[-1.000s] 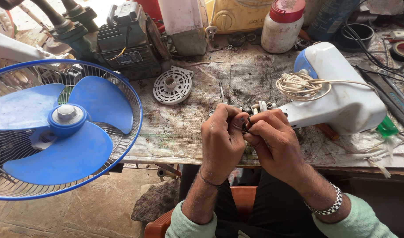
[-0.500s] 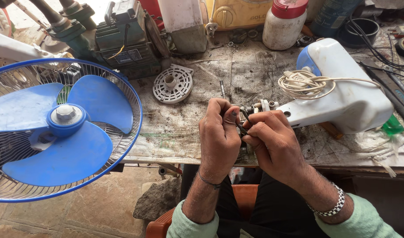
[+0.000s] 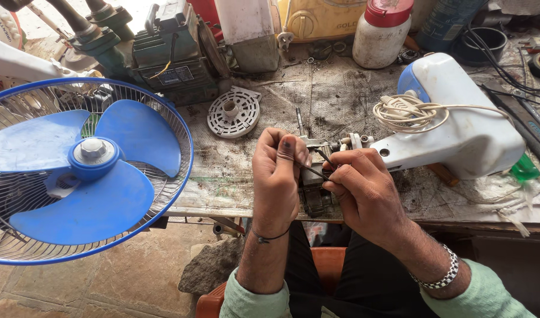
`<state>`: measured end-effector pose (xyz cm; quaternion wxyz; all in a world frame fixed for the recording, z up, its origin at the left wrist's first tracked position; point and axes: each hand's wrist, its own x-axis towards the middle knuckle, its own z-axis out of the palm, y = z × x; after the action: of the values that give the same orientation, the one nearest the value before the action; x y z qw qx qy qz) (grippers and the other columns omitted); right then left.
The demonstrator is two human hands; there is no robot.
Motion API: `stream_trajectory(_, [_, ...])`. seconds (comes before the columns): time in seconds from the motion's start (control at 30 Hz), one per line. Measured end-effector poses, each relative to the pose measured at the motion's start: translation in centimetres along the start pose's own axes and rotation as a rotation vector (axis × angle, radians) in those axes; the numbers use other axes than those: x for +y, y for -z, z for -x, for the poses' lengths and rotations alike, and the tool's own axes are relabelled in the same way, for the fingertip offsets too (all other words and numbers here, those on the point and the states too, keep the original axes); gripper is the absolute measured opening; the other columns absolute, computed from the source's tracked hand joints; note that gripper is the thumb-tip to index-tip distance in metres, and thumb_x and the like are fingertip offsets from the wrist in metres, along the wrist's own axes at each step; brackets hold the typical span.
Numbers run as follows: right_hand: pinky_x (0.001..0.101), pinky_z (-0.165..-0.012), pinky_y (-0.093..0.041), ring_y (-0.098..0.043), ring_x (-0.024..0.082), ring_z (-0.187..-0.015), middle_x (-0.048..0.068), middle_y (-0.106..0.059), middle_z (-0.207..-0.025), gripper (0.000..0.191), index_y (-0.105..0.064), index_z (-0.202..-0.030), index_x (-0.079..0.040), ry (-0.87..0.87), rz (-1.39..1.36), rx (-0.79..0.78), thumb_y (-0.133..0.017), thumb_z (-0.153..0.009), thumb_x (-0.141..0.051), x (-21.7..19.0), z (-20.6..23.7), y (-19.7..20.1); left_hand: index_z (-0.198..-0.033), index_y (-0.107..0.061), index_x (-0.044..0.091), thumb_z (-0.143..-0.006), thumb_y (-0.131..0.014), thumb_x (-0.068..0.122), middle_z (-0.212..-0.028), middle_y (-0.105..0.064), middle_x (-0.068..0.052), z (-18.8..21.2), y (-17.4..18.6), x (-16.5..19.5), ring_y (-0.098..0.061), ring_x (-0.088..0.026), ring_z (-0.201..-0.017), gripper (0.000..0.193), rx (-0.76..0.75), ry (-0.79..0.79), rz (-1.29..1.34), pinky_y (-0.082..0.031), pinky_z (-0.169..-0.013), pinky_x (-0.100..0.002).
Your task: The person repairs an electric fan motor at a cluttered workbench. They use a screwdriver to unscrew and separate the motor housing, manipulate and reposition the colored wires, and press a gear-like component onto the motor shaft while holding the motor steady.
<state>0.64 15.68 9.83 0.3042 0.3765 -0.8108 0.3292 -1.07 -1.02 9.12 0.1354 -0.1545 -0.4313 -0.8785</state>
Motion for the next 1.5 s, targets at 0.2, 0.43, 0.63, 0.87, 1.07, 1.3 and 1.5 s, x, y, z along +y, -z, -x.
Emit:
stream_trajectory(0.2, [0.0435,-0.087,-0.05,-0.061,0.029,-0.105,0.009,-0.065,-0.109,0.014,-0.06,-0.089,-0.006,-0.005,0.017,-0.011,-0.073,-0.092,-0.011,0.0,0.1,-0.1,-0.103,-0.045,0.005,-0.112,-0.05,0.016,-0.085,-0.051,-0.004,-0.1,0.5,0.3,-0.05,-0.012,-0.078,0.015,0.062,0.038,0.196,-0.049,-0.074,-0.03])
stream_trajectory(0.43, [0.0418,-0.087,-0.051,-0.062,0.027,-0.105,0.009,-0.065,-0.109,0.015,-0.06,-0.088,-0.006,-0.014,0.016,-0.016,-0.074,-0.092,-0.011,-0.1,0.1,-0.2,-0.101,-0.047,0.006,-0.111,-0.05,0.018,-0.084,-0.051,-0.003,-0.1,0.6,0.2,-0.048,-0.012,-0.076,0.016,0.13,0.042,0.318,-0.047,-0.071,-0.029])
stream_trajectory(0.63, [0.0424,-0.088,-0.052,-0.062,0.027,-0.107,0.01,-0.066,-0.11,0.015,-0.061,-0.089,-0.005,-0.016,0.019,-0.005,-0.074,-0.092,-0.01,-0.1,0.1,-0.3,-0.099,-0.049,0.008,-0.112,-0.051,0.018,-0.082,-0.05,-0.002,-0.3,1.3,-0.5,-0.048,-0.012,-0.076,0.017,0.172,0.036,0.428,-0.046,-0.069,-0.028])
stream_trajectory(0.87, [0.0408,-0.091,-0.054,-0.064,0.028,-0.11,0.012,-0.067,-0.115,0.016,-0.058,-0.087,-0.004,-0.019,-0.023,-0.003,-0.072,-0.093,-0.008,0.4,0.7,-0.2,-0.084,-0.053,0.01,-0.106,-0.06,0.029,-0.073,-0.052,-0.002,-2.4,4.8,3.6,-0.05,-0.012,-0.066,0.03,0.328,-0.193,0.401,-0.045,-0.057,-0.025])
stream_trajectory(1.07, [0.0386,-0.088,-0.058,-0.068,0.027,-0.108,0.012,-0.07,-0.114,0.013,-0.064,-0.093,-0.002,-0.06,-0.07,0.049,-0.075,-0.091,-0.009,0.3,0.8,0.1,-0.092,-0.06,0.01,-0.103,-0.07,0.026,-0.075,-0.056,0.0,0.9,6.9,5.2,-0.05,-0.008,-0.063,0.023,0.264,-0.301,0.06,-0.043,-0.053,-0.022])
stream_trajectory(1.3, [0.0328,-0.088,-0.06,-0.075,0.022,-0.104,0.011,-0.075,-0.112,0.01,-0.073,-0.104,-0.003,-0.189,-0.184,-0.022,-0.067,-0.096,-0.002,1.5,0.1,3.8,-0.098,-0.066,0.008,-0.097,-0.069,0.016,-0.083,-0.069,-0.004,4.7,11.9,6.4,-0.062,-0.01,-0.066,0.008,0.325,-0.109,-0.408,-0.05,-0.052,-0.022])
stream_trajectory(1.5, [0.0322,-0.101,-0.059,-0.073,0.021,-0.115,0.012,-0.074,-0.116,0.028,-0.066,-0.109,-0.004,-0.163,-0.338,-0.11,-0.058,-0.085,0.008,3.0,-0.1,4.7,-0.096,-0.07,0.001,-0.089,-0.07,-0.003,-0.095,-0.074,-0.01,9.4,17.7,11.7,-0.072,-0.018,-0.09,0.008,-0.307,0.438,-0.56,-0.061,-0.081,-0.034])
